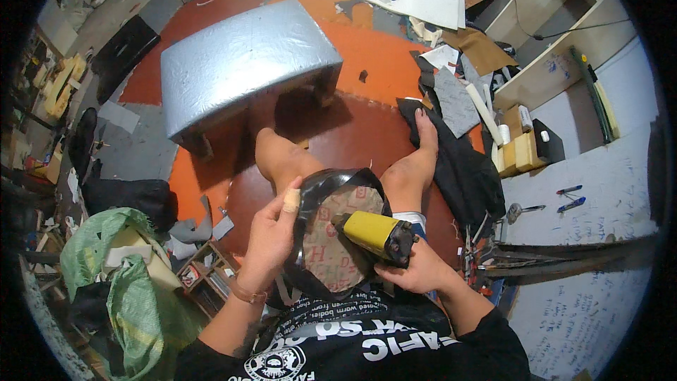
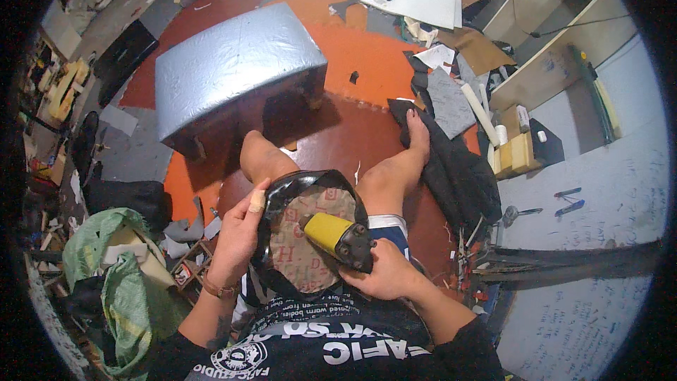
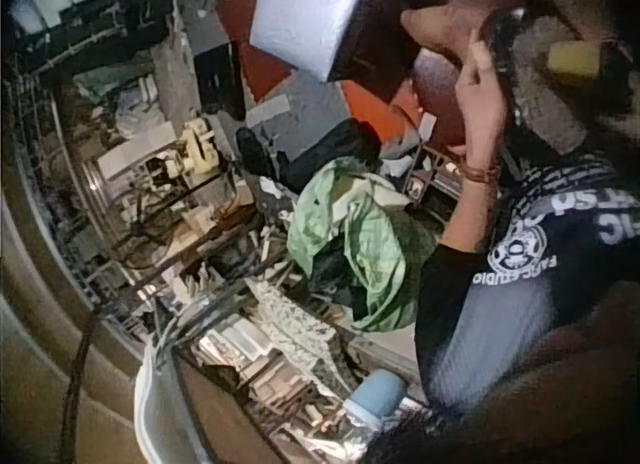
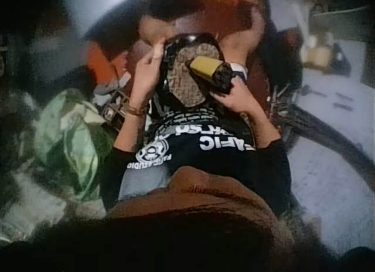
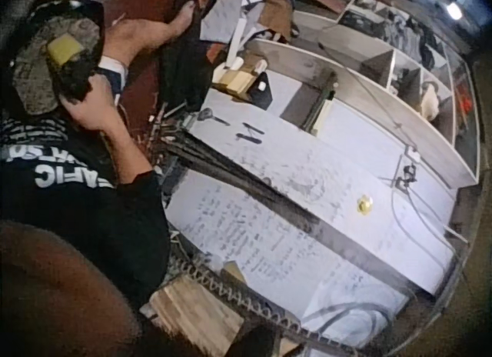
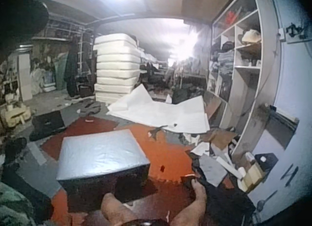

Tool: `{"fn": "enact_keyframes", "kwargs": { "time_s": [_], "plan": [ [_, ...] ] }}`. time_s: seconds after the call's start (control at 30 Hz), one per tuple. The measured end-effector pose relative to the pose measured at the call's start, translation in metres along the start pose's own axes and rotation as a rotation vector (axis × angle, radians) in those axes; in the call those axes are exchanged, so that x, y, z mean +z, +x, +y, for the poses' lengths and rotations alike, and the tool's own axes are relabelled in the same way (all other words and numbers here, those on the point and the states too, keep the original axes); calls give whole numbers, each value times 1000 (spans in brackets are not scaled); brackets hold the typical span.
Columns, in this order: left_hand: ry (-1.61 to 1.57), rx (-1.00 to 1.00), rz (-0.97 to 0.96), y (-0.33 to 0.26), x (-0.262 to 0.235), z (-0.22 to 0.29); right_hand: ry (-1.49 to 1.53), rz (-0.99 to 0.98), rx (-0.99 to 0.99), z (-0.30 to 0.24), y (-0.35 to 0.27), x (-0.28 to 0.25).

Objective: The person uses a heat gun to apply heat to the rim of a hat base while seated on the floor. They then place a black fabric piece over the rim and press it into place, smoothing the edges by hand.

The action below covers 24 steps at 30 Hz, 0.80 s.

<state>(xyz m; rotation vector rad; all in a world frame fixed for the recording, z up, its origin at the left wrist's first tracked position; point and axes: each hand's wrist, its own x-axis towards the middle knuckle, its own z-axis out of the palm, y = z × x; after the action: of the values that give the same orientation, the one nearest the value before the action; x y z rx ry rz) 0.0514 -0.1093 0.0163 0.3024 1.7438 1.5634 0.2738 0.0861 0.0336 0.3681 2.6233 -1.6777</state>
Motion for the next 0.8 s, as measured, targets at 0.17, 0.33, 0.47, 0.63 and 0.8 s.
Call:
{"fn": "enact_keyframes", "kwargs": {
  "time_s": [0.17,0.33,0.47,0.63,0.8],
  "plan": [
    [152,183,-5,-8,-2,-7,-62,-35,0,3,-1,-2],
    [196,257,-39,-16,-4,-10,-29,-47,-3,6,-1,-1],
    [276,277,-42,-20,-4,-7,31,-67,28,-5,1,-1],
    [344,320,-56,-21,-6,-5,73,-62,172,-37,6,-12],
    [347,376,-53,-20,-7,-5,73,-50,-61,-61,26,-20]
  ]
}}
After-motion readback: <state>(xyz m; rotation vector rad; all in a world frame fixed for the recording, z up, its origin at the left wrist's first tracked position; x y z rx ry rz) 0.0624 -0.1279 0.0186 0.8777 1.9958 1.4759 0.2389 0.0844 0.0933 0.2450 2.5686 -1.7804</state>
